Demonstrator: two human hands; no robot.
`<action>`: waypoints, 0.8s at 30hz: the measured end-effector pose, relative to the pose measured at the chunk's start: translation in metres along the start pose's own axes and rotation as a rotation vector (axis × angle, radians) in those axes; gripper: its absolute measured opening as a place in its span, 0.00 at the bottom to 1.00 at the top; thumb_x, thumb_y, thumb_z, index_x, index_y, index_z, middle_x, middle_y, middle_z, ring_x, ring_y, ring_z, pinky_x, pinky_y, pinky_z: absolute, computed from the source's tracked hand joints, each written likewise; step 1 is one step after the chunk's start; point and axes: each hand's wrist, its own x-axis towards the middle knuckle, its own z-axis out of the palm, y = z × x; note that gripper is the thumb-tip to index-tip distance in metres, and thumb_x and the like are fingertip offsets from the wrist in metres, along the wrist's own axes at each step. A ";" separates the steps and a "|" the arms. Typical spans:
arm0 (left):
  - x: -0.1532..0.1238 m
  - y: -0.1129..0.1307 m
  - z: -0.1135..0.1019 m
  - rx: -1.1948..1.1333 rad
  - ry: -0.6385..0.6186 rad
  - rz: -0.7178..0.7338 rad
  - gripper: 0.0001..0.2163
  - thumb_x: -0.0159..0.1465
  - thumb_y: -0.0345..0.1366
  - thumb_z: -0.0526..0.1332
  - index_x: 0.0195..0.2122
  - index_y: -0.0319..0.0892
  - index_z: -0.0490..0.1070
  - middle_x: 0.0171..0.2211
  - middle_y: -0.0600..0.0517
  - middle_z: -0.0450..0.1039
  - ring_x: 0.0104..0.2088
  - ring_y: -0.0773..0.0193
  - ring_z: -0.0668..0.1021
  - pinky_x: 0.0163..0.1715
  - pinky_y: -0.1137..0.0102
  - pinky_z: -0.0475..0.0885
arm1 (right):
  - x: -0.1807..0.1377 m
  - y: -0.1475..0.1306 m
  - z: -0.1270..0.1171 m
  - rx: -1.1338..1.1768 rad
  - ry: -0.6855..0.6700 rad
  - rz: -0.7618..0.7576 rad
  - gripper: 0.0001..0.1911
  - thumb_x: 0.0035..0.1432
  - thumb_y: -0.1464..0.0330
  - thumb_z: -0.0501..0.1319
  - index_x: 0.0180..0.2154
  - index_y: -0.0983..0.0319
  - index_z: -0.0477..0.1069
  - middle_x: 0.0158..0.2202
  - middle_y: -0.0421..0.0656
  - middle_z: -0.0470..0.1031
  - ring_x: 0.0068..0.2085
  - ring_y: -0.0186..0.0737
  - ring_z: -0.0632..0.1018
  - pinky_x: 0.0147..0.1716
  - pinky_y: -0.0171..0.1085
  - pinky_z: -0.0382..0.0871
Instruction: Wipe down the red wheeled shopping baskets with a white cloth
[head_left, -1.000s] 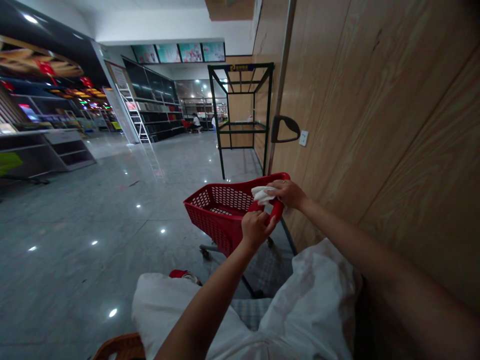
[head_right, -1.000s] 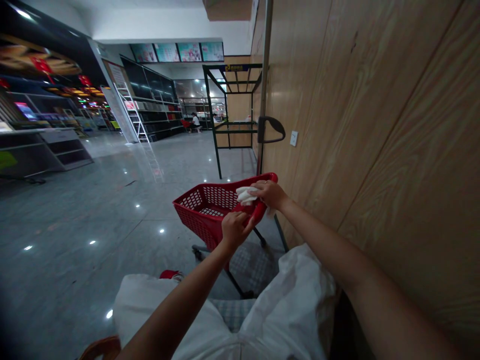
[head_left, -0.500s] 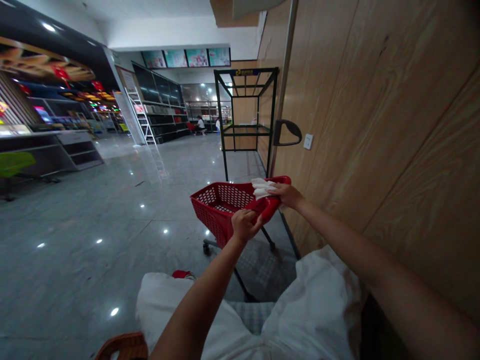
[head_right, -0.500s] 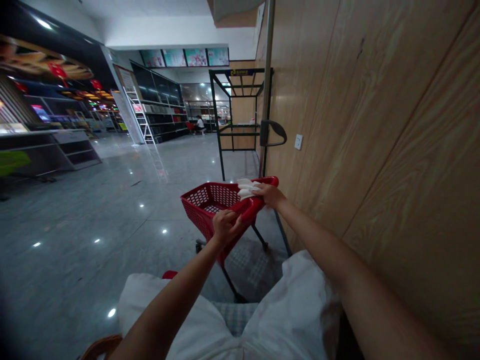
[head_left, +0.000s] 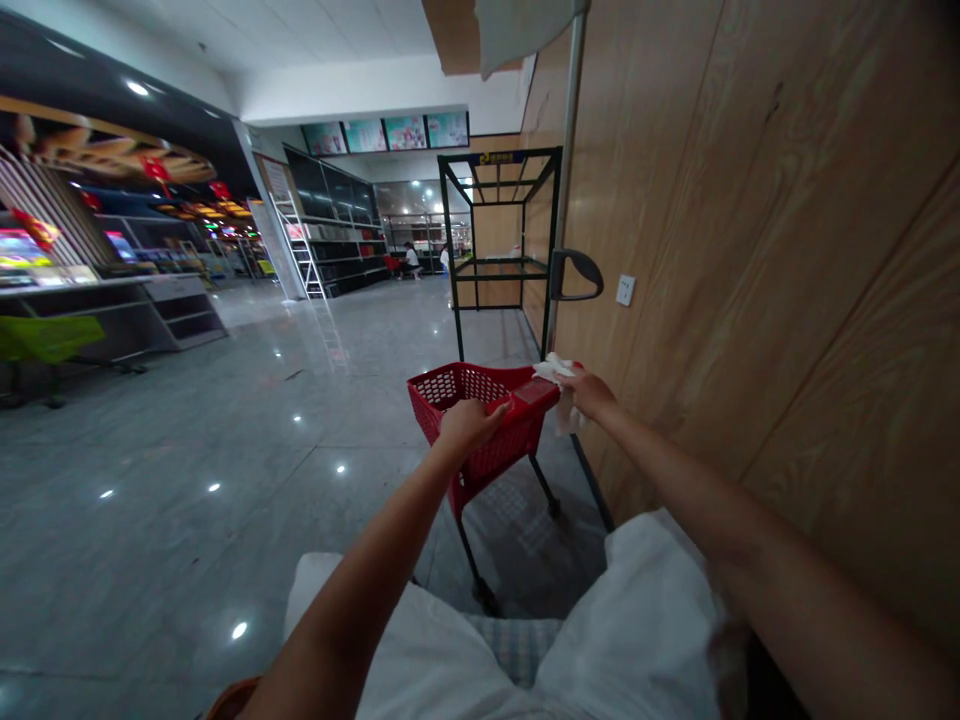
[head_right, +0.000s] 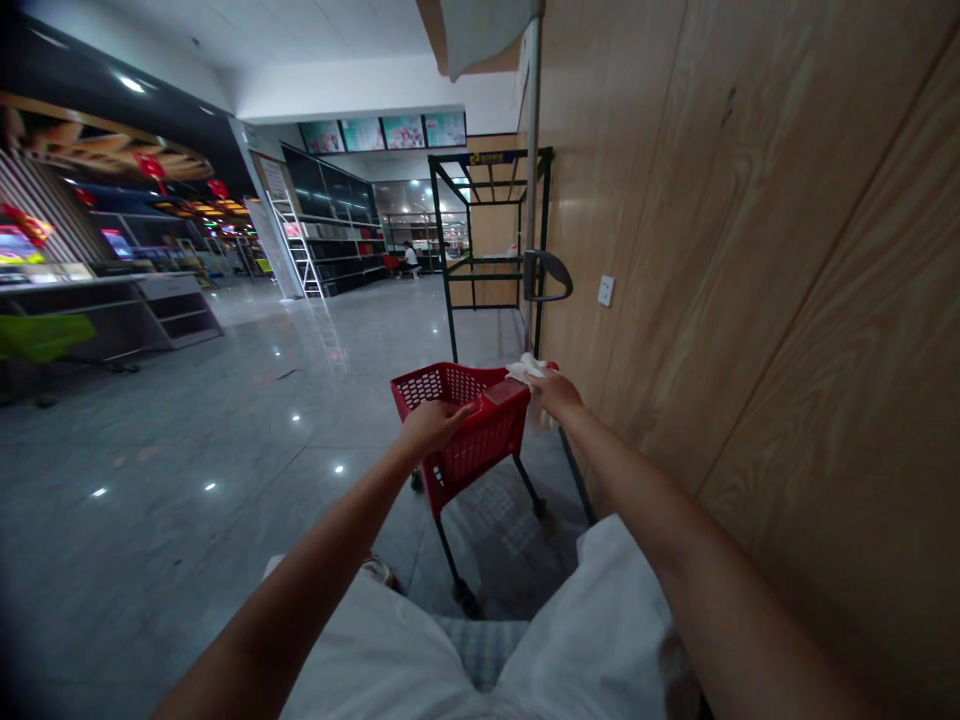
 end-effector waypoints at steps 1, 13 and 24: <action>0.005 0.013 0.001 0.030 0.088 0.006 0.25 0.64 0.54 0.48 0.29 0.39 0.75 0.27 0.45 0.74 0.30 0.59 0.75 0.30 0.70 0.65 | 0.000 -0.003 0.002 -0.015 0.021 -0.002 0.27 0.56 0.79 0.52 0.54 0.55 0.69 0.59 0.44 0.66 0.56 0.44 0.70 0.52 0.39 0.68; 0.012 0.044 0.063 0.121 0.330 0.091 0.25 0.67 0.46 0.48 0.58 0.34 0.61 0.58 0.38 0.64 0.58 0.47 0.66 0.56 0.56 0.57 | 0.002 -0.019 0.005 -0.110 -0.033 -0.075 0.23 0.61 0.75 0.50 0.56 0.55 0.66 0.60 0.46 0.65 0.52 0.44 0.73 0.48 0.41 0.71; -0.007 0.026 0.056 0.076 0.378 0.085 0.17 0.68 0.41 0.47 0.52 0.45 0.69 0.56 0.49 0.69 0.57 0.54 0.69 0.56 0.57 0.60 | 0.002 -0.018 0.011 0.060 0.007 -0.137 0.24 0.58 0.78 0.50 0.52 0.56 0.71 0.58 0.42 0.67 0.54 0.41 0.71 0.52 0.40 0.67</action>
